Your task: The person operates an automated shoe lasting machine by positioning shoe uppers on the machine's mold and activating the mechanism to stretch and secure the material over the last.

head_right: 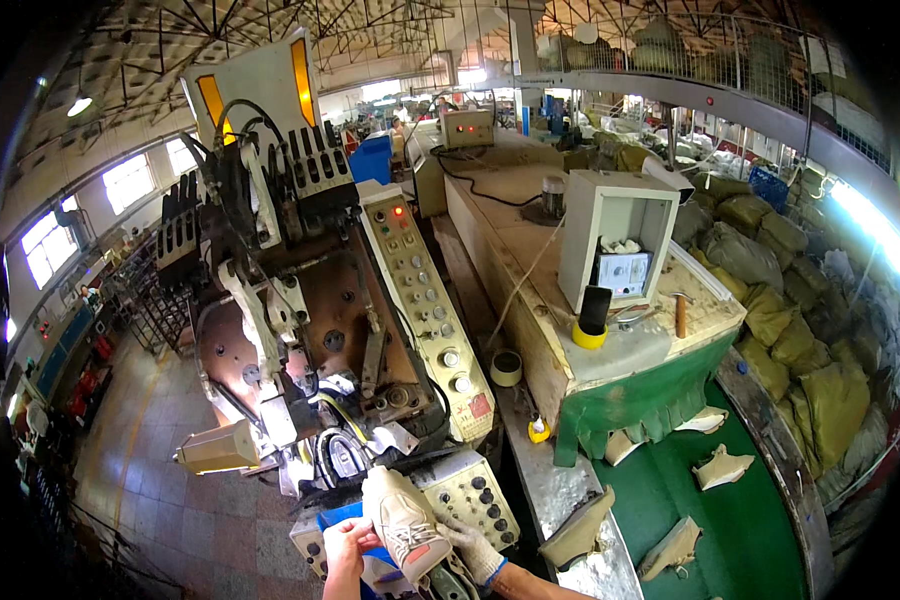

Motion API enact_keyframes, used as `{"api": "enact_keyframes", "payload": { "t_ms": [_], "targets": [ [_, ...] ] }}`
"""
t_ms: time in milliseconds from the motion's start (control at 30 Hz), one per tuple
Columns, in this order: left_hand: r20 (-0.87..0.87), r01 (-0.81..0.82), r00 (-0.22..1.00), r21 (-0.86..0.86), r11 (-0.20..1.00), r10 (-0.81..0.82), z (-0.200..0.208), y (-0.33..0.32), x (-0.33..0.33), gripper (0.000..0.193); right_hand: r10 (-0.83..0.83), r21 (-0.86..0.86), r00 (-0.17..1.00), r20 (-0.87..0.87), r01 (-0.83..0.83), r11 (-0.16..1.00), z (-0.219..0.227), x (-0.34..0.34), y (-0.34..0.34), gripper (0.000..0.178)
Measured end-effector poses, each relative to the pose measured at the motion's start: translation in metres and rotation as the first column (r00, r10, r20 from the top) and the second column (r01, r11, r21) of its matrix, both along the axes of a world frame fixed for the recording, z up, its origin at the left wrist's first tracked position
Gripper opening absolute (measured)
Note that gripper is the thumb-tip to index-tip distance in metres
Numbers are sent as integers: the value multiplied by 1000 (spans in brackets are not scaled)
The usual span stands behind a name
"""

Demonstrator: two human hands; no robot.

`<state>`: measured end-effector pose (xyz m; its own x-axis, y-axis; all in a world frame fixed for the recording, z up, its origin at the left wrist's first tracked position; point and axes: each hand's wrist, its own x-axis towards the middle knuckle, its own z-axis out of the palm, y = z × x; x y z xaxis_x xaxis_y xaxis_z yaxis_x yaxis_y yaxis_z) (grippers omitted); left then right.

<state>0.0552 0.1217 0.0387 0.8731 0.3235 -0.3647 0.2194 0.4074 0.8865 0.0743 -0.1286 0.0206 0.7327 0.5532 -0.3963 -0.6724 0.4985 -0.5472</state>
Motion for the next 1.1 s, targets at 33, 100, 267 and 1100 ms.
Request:
{"api": "enact_keyframes", "payload": {
  "t_ms": [33,100,267,1100],
  "targets": [
    [-4,1,1000,0,1000,-1,-1,2,1,10,-13,-16,1000,-8,13,1000,-1,1,2,63],
    [3,5,1000,-7,1000,-5,0,6,0,10,14,10,1000,-2,-14,1000,-3,2,3,64],
    [-9,7,1000,15,1000,-7,2,11,-1,10,42,-7,999,0,-42,999,-7,2,5,63],
    [182,-166,972,73,983,151,-9,12,5,15,-3,29,992,125,-1,1000,14,28,34,55]
  ]
}}
